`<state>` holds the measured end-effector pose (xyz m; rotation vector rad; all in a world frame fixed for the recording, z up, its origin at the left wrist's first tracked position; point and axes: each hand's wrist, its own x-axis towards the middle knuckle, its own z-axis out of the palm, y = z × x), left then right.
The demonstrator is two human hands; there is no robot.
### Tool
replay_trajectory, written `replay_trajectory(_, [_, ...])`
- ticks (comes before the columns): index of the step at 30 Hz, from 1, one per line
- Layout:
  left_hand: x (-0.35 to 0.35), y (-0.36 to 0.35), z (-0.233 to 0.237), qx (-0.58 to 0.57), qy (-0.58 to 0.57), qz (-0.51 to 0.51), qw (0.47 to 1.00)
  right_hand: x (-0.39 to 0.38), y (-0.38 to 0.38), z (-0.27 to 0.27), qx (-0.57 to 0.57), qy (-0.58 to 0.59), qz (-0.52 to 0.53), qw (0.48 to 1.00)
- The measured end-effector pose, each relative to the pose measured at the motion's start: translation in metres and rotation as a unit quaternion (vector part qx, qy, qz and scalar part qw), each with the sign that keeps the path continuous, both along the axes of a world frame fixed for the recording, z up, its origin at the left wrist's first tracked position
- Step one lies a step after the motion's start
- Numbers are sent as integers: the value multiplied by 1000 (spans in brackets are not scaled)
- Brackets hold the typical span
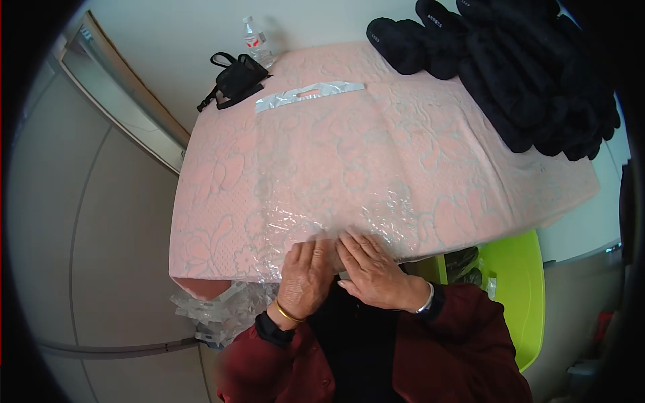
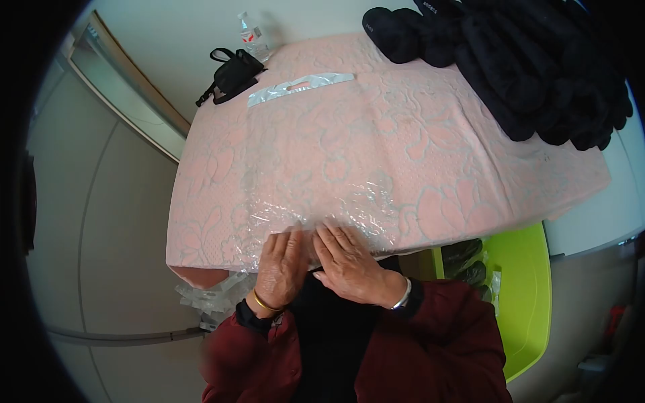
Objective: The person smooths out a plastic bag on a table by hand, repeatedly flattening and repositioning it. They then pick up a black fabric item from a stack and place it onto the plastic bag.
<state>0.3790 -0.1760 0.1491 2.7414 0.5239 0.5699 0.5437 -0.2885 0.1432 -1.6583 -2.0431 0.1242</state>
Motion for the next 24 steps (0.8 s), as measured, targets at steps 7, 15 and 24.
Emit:
replay_trajectory(7, [23,20,-22,124,25,51,991,-1,24,-7,-22,-27,-67,997])
replay_trajectory(15, [-25,49,-20,97,12,162,982,36,-7,2,-26,-4,-143,989])
replay_trajectory(24, [-33,8,-12,46,26,155,986,23,-50,20,-76,-6,-144,987])
